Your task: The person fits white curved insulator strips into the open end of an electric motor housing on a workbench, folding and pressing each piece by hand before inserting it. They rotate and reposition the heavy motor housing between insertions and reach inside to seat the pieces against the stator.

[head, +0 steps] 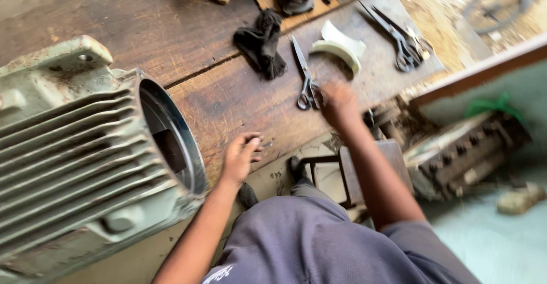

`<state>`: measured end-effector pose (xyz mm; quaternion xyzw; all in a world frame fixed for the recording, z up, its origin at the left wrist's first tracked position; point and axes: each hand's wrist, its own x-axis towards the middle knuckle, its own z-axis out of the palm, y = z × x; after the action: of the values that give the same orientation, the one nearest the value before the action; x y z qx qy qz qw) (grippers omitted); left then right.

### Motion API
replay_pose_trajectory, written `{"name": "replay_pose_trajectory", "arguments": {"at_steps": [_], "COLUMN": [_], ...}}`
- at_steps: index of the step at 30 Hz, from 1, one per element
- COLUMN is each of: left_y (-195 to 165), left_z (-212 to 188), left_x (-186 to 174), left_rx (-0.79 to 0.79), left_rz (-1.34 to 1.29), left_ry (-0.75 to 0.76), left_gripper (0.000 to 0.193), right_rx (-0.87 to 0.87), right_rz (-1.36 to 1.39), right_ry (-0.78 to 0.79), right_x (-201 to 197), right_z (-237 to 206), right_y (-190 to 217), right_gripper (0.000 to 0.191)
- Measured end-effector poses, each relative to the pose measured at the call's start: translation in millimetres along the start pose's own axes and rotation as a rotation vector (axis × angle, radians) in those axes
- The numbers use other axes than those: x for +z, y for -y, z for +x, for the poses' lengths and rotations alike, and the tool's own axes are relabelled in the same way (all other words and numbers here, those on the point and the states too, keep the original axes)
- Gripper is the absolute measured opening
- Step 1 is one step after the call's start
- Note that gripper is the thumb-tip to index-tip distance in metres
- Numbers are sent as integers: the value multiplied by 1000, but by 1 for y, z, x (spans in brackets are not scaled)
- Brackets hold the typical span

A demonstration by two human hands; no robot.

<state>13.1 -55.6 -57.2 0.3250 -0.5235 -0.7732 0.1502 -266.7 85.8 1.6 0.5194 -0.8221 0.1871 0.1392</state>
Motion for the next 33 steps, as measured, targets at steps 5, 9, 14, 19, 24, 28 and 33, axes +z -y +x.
{"name": "replay_pose_trajectory", "arguments": {"at_steps": [5,9,14,19,24,28,33], "left_y": [-15,-22,-22,-21,-10,-3,-7], "left_z": [10,19,24,28,27,27,31], "left_x": [18,53,78,90,99,104,115], "left_rx": [38,45,53,66,39,52,30], "left_rz": [-64,-67,-39,-30,-29,-31,21], "left_ry": [-233,-299,-280,-326,-369,-361,-359], "left_gripper": [17,15,15,15,13,13,16], "right_rx": [38,-68,-68,-86,-117,-119,-174], "right_rz": [-75,-38,170,285,315,326,243], "right_ry": [119,151,114,165,204,238,169], "right_x": [35,58,69,67,65,64,58], "right_z": [97,112,111,117,116,113,110], "right_y": [-107,-145,-166,-173,-178,-187,-195], "right_gripper": [45,26,24,23,24,26,13]}}
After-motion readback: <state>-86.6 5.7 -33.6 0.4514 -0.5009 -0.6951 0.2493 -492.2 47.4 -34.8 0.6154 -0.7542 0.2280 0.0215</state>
